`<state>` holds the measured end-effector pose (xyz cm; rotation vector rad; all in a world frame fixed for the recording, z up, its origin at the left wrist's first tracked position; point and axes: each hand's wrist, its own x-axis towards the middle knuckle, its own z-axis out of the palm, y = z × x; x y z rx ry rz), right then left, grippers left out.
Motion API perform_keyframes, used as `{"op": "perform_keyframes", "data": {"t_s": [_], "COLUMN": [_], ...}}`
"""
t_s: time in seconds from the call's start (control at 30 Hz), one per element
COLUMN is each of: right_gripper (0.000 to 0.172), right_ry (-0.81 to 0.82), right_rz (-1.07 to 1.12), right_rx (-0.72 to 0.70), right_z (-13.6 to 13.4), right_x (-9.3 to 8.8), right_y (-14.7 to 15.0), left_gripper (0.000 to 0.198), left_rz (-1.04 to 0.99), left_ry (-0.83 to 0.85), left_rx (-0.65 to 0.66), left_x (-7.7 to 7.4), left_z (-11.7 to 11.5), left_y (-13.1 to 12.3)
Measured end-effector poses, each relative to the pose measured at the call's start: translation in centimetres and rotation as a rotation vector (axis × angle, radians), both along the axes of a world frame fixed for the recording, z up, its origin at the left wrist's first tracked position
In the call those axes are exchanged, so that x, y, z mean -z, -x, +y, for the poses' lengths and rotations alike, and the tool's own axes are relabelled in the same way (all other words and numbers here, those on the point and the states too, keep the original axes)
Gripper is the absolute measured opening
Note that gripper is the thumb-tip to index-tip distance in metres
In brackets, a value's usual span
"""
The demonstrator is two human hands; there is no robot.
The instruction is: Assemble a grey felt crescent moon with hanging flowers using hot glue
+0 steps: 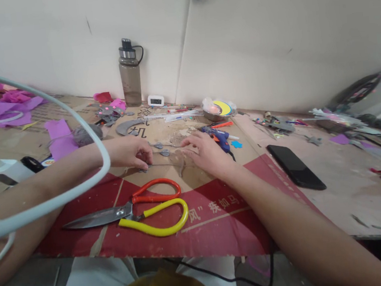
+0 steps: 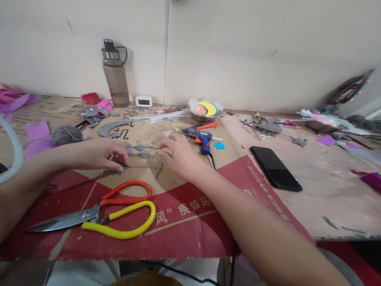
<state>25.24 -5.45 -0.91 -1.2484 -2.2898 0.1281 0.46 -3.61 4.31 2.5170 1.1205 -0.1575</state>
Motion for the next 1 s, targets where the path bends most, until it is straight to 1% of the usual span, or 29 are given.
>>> {"op": "perform_keyframes", "data": {"t_s": [0.07,0.1,0.13,0.2,0.3,0.37,0.47,0.57,0.67,0.73,0.8,0.9,0.97,1.0], "right_gripper": [0.019,0.023,0.026,0.03,0.03,0.029,0.023,0.014,0.016,0.02,0.023,0.025,0.027,0.028], "right_ry": [0.063,0.094,0.115,0.103,-0.016,-0.095,-0.152,-0.132,-0.042,-0.004,-0.005,-0.036,-0.062,-0.077], "right_rz": [-0.045,-0.085,-0.127,-0.2,-0.263,-0.276,-0.256,-0.171,-0.044,0.038,0.089,0.097,0.079,0.066], "right_rx": [-0.12,-0.147,-0.14,-0.051,0.134,0.221,0.261,0.214,0.158,0.151,0.155,0.178,0.209,0.219], "right_z": [-0.3,-0.5,-0.6,-0.6,-0.3,-0.1,-0.2,-0.4,-0.4,-0.2,-0.1,-0.4,-0.7,-0.8], "right_x": [-0.4,-0.5,-0.6,-0.5,-0.3,-0.3,-0.5,-1.1,-1.4,-1.4,-1.4,-1.6,-1.9,-2.0], "right_y": [0.2,0.3,0.4,0.3,-0.2,-0.5,-0.6,-0.2,0.1,0.1,0.0,-0.3,-0.3,-0.3], "left_gripper": [0.019,0.019,0.019,0.019,0.02,0.02,0.02,0.021,0.024,0.026,0.029,0.033,0.034,0.033], "left_rz": [0.018,0.026,0.031,0.034,0.033,0.029,0.01,-0.028,-0.082,-0.131,-0.187,-0.247,-0.258,-0.255], "left_ry": [0.003,0.01,0.018,0.027,0.022,0.021,0.029,0.043,0.028,-0.039,-0.142,-0.308,-0.381,-0.399], "left_rx": [0.006,0.007,0.008,0.011,0.02,0.028,0.039,0.018,-0.094,-0.205,-0.33,-0.531,-0.612,-0.63], "left_x": [-0.2,-0.3,-0.4,-0.4,-0.2,0.0,0.1,-0.2,-1.0,-1.4,-1.6,-1.0,-0.4,0.0], "left_z": [-0.2,-0.3,-0.3,-0.3,-0.1,0.1,0.2,0.0,0.0,0.3,0.8,2.0,2.7,2.9], "left_y": [-0.1,-0.1,-0.2,-0.2,0.0,0.1,0.2,0.3,0.6,1.0,1.6,2.7,3.3,3.5]}}
